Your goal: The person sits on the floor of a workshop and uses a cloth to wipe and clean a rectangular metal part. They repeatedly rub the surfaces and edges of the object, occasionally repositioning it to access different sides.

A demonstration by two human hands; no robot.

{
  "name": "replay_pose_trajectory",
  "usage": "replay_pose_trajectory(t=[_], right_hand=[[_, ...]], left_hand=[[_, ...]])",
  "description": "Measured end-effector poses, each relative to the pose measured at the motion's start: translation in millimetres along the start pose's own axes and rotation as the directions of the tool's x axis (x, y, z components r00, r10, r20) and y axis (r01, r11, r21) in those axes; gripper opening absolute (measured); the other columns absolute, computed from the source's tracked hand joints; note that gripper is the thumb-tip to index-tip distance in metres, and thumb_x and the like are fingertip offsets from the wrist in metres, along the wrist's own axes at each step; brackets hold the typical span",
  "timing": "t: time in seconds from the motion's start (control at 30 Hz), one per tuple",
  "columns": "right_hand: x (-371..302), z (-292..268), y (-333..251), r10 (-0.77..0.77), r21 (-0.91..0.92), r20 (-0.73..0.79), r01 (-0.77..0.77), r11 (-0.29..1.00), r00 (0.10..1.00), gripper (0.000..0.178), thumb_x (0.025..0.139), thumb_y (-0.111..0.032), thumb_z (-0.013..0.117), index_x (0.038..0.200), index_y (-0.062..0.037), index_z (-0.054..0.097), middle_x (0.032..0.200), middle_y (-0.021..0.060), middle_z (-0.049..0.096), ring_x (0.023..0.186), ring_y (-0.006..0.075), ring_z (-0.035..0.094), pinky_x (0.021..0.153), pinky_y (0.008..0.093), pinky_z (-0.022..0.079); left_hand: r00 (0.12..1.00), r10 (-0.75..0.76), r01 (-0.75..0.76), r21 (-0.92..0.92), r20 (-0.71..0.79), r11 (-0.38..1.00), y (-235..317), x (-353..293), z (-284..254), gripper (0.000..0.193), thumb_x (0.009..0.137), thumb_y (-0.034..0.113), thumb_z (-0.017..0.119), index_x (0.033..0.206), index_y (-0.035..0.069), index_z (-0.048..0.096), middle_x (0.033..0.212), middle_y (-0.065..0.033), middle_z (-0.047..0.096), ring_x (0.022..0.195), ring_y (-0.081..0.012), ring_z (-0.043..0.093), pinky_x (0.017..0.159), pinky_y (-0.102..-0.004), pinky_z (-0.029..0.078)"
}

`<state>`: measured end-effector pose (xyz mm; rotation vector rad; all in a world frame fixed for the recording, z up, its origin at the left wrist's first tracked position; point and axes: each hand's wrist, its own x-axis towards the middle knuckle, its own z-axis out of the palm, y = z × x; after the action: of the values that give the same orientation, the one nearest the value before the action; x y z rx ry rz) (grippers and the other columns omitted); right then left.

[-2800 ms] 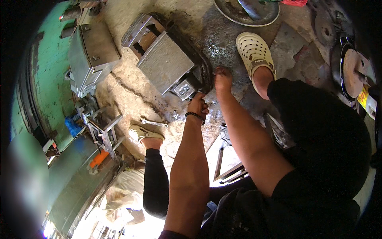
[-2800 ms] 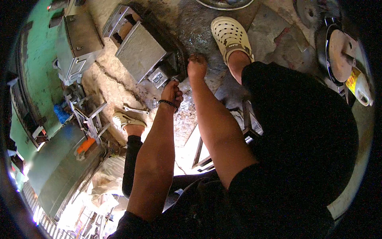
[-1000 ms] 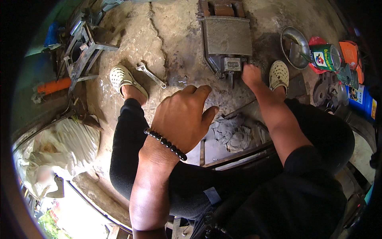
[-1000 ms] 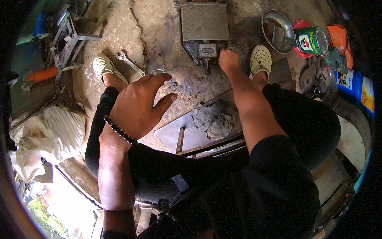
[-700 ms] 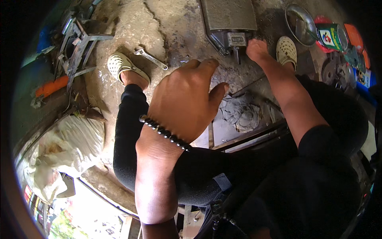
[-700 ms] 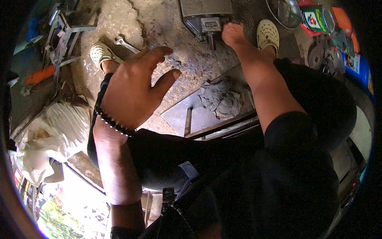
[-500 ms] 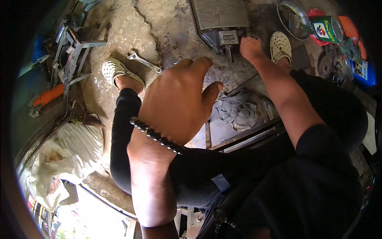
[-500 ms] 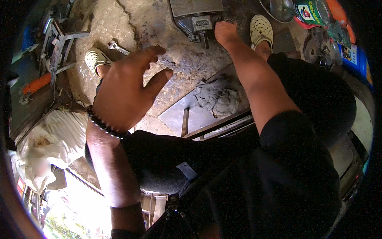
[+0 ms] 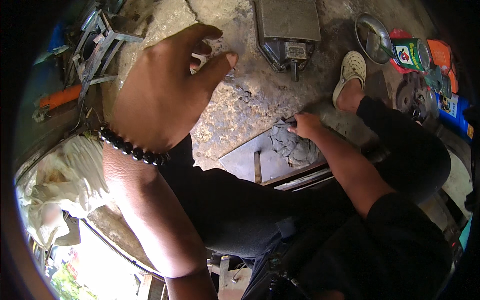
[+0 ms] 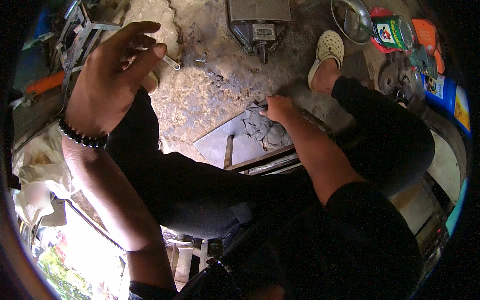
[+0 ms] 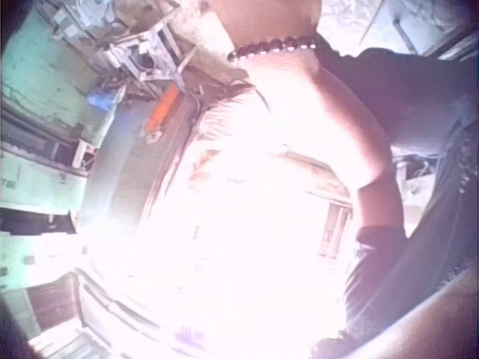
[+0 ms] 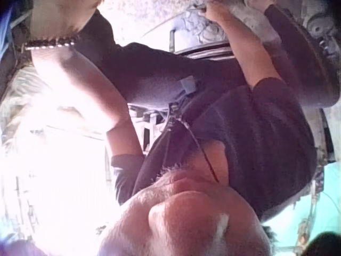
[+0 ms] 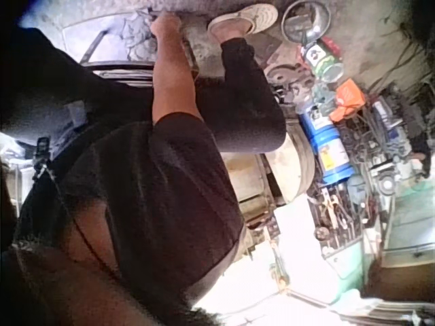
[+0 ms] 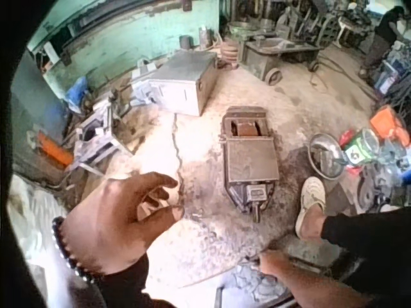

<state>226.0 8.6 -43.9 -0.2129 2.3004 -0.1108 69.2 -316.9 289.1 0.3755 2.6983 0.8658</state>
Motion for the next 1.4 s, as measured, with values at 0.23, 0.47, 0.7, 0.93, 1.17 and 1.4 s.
replay_pose_trajectory(t=[0.23,0.47,0.7,0.93,1.17,1.4], right_hand=[[3.8,4.2,7.3,0.013,-0.087,0.113,-0.003,0.996,0.993,0.055,0.081,-0.034,0.078,0.122,-0.003,0.059,0.118,0.0166,0.065,0.113,0.0341,0.061,0.094,0.0439,0.051],[10.2,-2.9,4.4,0.112,-0.062,0.229,-0.101,0.993,0.967,0.049,0.082,-0.037,0.077,0.115,-0.0049,0.062,0.115,0.0157,0.066,0.11,0.0361,0.062,0.091,0.045,0.051],[17.2,23.5,14.1,0.203,0.002,0.295,-0.213,0.977,0.934,0.03,0.077,-0.011,0.065,0.105,0.0018,0.068,0.111,0.0231,0.068,0.104,0.0408,0.066,0.09,0.0486,0.054],[-23.4,-76.1,-46.4,-0.422,0.155,0.114,0.404,0.902,0.899,0.024,0.084,-0.018,0.067,0.103,-0.0029,0.064,0.099,0.0224,0.067,0.097,0.0421,0.064,0.085,0.0511,0.049],[-65.8,-218.8,-55.9,-0.636,0.237,-0.268,0.69,0.684,0.724,0.025,0.085,-0.012,0.066,0.108,-0.0016,0.063,0.101,0.0227,0.067,0.096,0.0414,0.065,0.083,0.0468,0.052],[-118.1,-326.8,-10.7,-0.342,0.136,-0.328,0.402,0.905,0.881,0.046,0.089,-0.022,0.071,0.129,-0.0052,0.056,0.127,0.0191,0.061,0.118,0.0368,0.058,0.1,0.0411,0.047]], left_hand=[[0.996,0.088,-0.088,-0.034,0.005,0.996,-3.9,-3.1,2.3,0.042,0.095,0.029,0.066,0.127,0.003,0.06,0.102,-0.0145,0.07,0.075,-0.017,0.07,0.066,-0.0278,0.055],[0.998,0.068,-0.068,0.024,-0.007,0.997,-1.1,-8.4,1.5,0.041,0.095,0.03,0.066,0.126,0.003,0.061,0.097,-0.0117,0.071,0.072,-0.0146,0.069,0.063,-0.0267,0.053],[0.999,0.039,-0.039,0.029,0.019,0.999,1.1,-6.1,6.7,0.044,0.09,0.035,0.065,0.12,0.002,0.065,0.108,-0.0216,0.071,0.102,-0.036,0.069,0.091,-0.0418,0.054],[0.973,-0.036,0.017,0.084,0.229,0.996,-1.3,6.4,45.3,0.046,0.09,0.036,0.069,0.125,0.006,0.063,0.111,-0.0178,0.071,0.103,-0.0323,0.069,0.093,-0.042,0.053],[0.908,0.211,-0.26,0.091,0.361,0.961,8.2,0.1,137.1,0.067,0.075,0.047,0.08,0.123,0.006,0.06,0.119,-0.019,0.065,0.117,-0.0357,0.061,0.099,-0.0466,0.048],[0.952,-0.045,0.067,-0.064,0.303,0.996,-24.5,58.5,198.0,0.044,0.086,0.025,0.065,0.126,0.009,0.063,0.114,-0.0229,0.068,0.111,-0.0394,0.063,0.096,-0.0453,0.051]])
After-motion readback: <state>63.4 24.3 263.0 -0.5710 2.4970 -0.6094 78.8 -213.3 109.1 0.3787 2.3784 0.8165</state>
